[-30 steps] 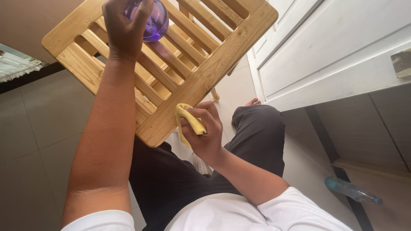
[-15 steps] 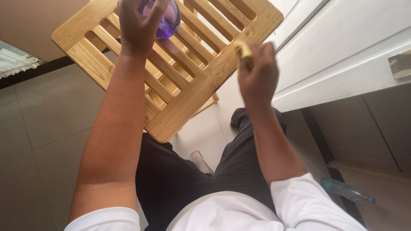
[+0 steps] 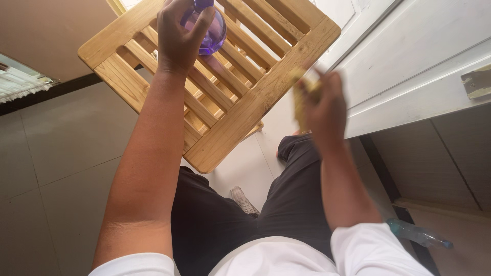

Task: The person wipes the top and slats of a wooden stool with a yellow cloth while holding a purple spray bottle.

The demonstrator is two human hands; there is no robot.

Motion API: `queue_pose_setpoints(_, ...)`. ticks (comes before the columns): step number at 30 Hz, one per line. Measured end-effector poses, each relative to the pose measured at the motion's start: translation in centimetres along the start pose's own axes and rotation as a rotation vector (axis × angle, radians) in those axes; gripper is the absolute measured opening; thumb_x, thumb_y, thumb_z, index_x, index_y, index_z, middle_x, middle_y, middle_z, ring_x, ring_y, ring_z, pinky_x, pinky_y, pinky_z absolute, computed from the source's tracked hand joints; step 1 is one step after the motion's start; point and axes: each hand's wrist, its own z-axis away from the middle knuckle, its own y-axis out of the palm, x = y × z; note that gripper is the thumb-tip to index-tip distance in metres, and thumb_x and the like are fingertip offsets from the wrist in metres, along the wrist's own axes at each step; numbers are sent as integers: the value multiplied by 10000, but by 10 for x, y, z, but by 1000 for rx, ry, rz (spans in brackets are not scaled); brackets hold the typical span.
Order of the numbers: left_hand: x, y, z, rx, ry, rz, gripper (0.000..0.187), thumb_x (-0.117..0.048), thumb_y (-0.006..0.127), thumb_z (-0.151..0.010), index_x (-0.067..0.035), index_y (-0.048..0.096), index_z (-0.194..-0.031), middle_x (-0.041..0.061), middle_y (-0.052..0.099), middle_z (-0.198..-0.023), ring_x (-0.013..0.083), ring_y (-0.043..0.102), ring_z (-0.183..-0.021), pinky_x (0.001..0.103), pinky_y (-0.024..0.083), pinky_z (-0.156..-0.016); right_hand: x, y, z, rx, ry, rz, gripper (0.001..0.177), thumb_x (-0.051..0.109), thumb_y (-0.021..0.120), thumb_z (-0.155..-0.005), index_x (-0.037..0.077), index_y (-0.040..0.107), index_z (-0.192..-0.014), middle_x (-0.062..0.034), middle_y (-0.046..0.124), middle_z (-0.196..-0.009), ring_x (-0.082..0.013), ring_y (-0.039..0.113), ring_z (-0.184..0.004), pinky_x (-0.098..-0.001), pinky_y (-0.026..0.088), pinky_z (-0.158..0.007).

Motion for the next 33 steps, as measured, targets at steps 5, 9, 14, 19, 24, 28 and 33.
queue_pose_setpoints(5,2,-1,-4,-9,9,-34,279,-291,748,-998,-13,758,-1024,114,738,-944,234,723,-901,376,560,-821,-62,0,-74,-212,-40,90,367,362,693,-1099,67,726,-1315,-103,559,-1091,-200,667,-959,-337,627,-777)
queue_pose_setpoints(9,4,0,0,1,-62,-26,327,-337,760,-994,-10,740,-995,107,760,-929,236,750,-901,383,579,-852,-39,33,-64,-148,16,101,360,355,656,-1116,20,713,-1235,-85,585,-1061,-178,691,-896,-315,639,-708)
queue_pose_setpoints(14,6,0,-1,4,-37,-21,330,-364,745,-1012,-38,755,-1058,103,775,-954,235,765,-927,381,590,-874,39,18,-7,52,-115,102,234,210,707,-1033,23,748,-1168,-139,610,-955,-291,679,-812,-406,550,-685)
queue_pose_setpoints(19,4,0,1,6,-20,-9,313,-355,749,-1043,-45,753,-1091,99,783,-991,243,767,-957,387,590,-893,109,-2,56,306,-252,-162,299,148,758,-906,75,746,-1195,-98,666,-975,-260,704,-837,-373,567,-720)
queue_pose_setpoints(24,1,-1,1,17,-15,18,306,-352,746,-1044,-50,749,-1094,83,784,-1004,238,767,-979,385,590,-913,93,0,54,356,-194,-309,299,177,786,-910,93,754,-1195,-80,681,-963,-184,695,-783,-315,588,-669)
queue_pose_setpoints(28,1,0,2,16,11,44,316,-358,744,-1059,-45,736,-1104,86,779,-1030,240,763,-1009,388,593,-929,26,16,4,201,-197,-328,164,177,736,-1036,74,757,-1163,-76,688,-1027,-166,713,-912,-311,603,-777)
queue_pose_setpoints(33,-3,-1,3,19,-31,-45,283,-328,753,-1023,-54,755,-1092,103,778,-987,261,761,-959,408,586,-894,-48,18,-78,-32,-119,16,285,307,782,-1050,31,770,-1121,-127,678,-981,-223,695,-854,-384,577,-741)
